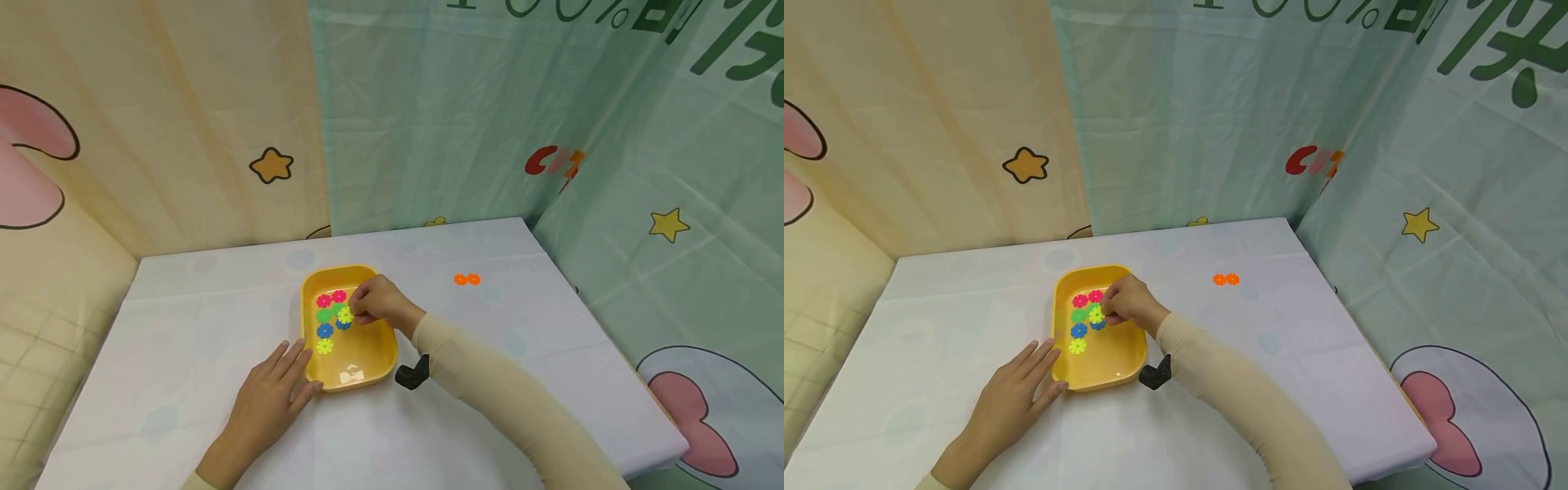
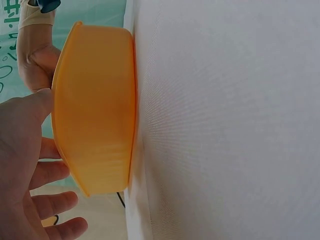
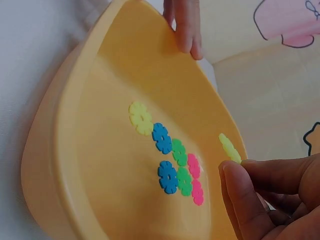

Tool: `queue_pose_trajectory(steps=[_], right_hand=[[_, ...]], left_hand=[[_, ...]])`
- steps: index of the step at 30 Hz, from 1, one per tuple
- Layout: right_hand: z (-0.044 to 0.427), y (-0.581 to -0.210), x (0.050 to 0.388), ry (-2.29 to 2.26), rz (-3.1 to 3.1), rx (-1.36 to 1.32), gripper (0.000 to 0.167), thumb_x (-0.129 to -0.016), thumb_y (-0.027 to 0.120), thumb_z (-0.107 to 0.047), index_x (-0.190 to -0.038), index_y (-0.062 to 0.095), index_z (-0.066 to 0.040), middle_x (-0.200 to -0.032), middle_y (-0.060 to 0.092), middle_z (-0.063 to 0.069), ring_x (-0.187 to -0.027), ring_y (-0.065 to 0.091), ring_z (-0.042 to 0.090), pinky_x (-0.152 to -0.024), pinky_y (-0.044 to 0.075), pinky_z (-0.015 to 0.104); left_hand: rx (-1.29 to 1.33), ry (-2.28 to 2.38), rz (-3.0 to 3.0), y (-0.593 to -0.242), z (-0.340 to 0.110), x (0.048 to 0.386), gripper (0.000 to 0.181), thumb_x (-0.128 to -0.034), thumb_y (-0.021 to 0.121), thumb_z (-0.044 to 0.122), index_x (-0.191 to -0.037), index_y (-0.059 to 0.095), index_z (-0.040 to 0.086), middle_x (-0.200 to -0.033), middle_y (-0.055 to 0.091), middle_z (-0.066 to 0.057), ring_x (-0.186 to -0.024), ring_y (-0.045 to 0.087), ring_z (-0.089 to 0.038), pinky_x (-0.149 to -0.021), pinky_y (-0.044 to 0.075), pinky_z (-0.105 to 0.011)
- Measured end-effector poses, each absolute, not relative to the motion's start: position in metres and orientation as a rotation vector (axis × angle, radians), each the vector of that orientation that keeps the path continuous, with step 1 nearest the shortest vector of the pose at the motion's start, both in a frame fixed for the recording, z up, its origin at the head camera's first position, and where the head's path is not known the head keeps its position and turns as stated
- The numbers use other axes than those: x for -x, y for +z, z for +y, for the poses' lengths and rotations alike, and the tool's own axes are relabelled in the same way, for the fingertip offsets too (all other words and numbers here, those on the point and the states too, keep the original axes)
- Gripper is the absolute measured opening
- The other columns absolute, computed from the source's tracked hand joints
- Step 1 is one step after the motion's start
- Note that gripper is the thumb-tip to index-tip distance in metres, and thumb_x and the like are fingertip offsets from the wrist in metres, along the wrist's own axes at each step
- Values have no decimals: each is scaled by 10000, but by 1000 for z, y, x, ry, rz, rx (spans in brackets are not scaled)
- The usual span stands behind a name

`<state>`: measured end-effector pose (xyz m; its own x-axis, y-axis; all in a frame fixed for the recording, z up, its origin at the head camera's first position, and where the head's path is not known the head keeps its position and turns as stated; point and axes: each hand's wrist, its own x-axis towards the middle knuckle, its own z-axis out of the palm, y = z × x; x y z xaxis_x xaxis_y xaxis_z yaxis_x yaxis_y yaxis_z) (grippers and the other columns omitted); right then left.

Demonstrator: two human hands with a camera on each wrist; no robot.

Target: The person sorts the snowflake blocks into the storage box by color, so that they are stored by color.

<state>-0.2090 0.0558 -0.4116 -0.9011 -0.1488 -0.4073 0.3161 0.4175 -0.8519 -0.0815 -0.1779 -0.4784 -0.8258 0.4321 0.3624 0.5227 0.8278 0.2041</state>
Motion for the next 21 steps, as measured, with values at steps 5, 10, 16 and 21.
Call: queue_pose_trajectory(steps=[5, 10, 16, 21], right_hand=[[47, -421, 212, -1352, 2318, -136, 33, -908, 707, 53, -937, 713, 37, -779, 658, 96, -593, 639, 166, -670, 626, 311], [41, -427, 212, -1219, 2382, -113, 53, -904, 710, 48, -877, 719, 3, -793, 670, 96, -601, 637, 171, -593, 591, 231], [35, -434, 211, -1091, 2479, -34, 95, -879, 728, 49, -809, 730, -15, -769, 681, 88, -576, 650, 188, -587, 597, 269], [31, -439, 209, -954, 2551, 107, 130, -887, 733, 11, -766, 733, -34, -655, 647, 43, -517, 588, 160, -501, 523, 221]], left_hand=[[721, -429, -2708, -480, -177, 81, 645, -870, 781, 430, -1348, 647, 18, -1465, 579, -141, -1349, 525, -404, -952, 518, -581], [708, -428, -2741, -479, -176, 80, 646, -890, 766, 445, -1363, 639, 25, -1483, 564, -132, -1369, 509, -396, -970, 510, -583], [722, -414, -2696, -482, -176, 80, 647, -873, 780, 437, -1353, 646, 24, -1469, 577, -132, -1358, 521, -392, -955, 520, -576], [723, -408, -2669, -485, -177, 80, 648, -859, 791, 435, -1343, 654, 27, -1458, 587, -132, -1348, 531, -389, -947, 526, -575]])
